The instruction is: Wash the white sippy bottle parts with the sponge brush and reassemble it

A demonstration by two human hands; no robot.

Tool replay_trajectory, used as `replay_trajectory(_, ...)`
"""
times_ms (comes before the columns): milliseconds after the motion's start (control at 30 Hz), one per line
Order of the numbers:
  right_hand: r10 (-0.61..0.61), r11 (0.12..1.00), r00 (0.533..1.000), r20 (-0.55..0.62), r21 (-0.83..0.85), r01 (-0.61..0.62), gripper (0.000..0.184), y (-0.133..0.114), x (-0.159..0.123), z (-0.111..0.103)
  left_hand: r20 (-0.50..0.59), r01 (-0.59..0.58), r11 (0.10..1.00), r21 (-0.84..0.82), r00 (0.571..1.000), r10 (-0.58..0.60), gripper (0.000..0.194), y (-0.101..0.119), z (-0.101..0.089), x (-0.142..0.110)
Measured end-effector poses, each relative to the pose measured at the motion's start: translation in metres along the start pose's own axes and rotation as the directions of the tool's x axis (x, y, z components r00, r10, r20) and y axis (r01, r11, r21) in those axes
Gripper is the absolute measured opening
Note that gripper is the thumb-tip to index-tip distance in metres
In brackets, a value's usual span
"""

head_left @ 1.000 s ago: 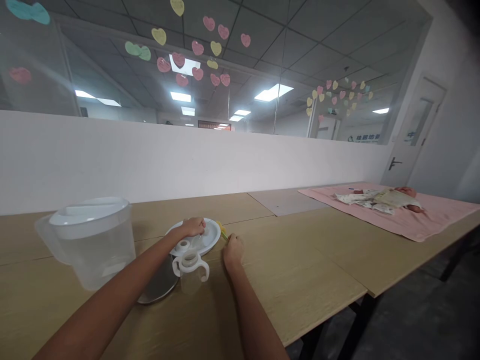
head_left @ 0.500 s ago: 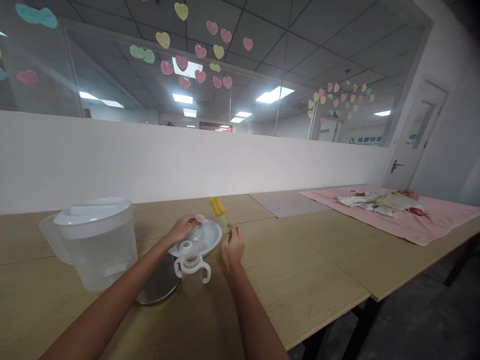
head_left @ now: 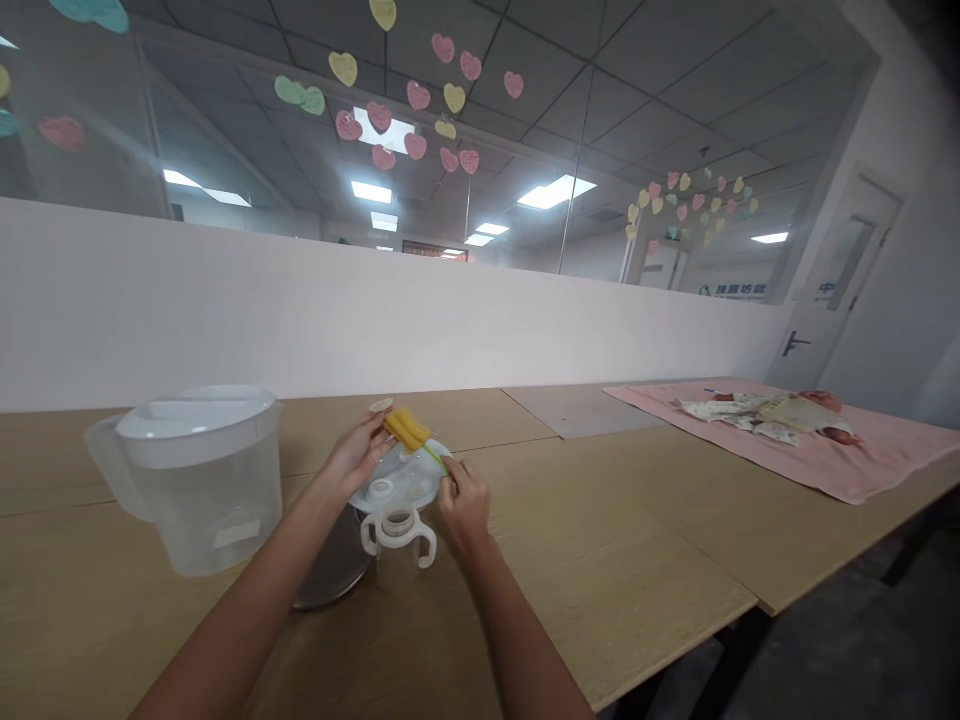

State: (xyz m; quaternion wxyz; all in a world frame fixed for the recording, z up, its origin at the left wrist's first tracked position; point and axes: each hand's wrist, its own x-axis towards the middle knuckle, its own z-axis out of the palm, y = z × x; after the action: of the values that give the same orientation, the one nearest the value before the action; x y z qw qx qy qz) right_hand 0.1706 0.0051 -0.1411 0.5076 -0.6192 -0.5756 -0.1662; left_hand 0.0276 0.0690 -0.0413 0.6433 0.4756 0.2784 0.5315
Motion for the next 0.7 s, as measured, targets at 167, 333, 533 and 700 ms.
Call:
replay_trajectory(167, -0.122, 0.992, 0.992, -0.019, -0.031, 0.121, 0.04, 0.009, -0.002, 0.003, 0.017, 0.105, 0.984, -0.142, 0.994, -0.104, 0.016, 0.017, -0.001, -0.005)
replay_trajectory(333, -0.142, 0.99, 0.99, -0.021, -0.017, 0.141, 0.034, 0.023, -0.002, -0.004, -0.022, 0.111, 0.993, -0.049, 0.993, -0.113, 0.014, 0.026, -0.002, -0.011)
replay_trajectory(533, 0.093, 0.996, 0.988, -0.123, 0.026, -0.09, 0.031, 0.018, 0.0, -0.008, 0.054, 0.077, 0.969, 0.233, 0.994, -0.092, 0.023, 0.023, 0.006, -0.023)
replay_trajectory(700, -0.009, 0.999, 0.993, -0.115, -0.047, 0.003, 0.03, 0.014, -0.001, -0.006, 0.167, 0.102, 0.985, 0.142, 0.978, -0.126, 0.02, 0.025, 0.022, -0.034)
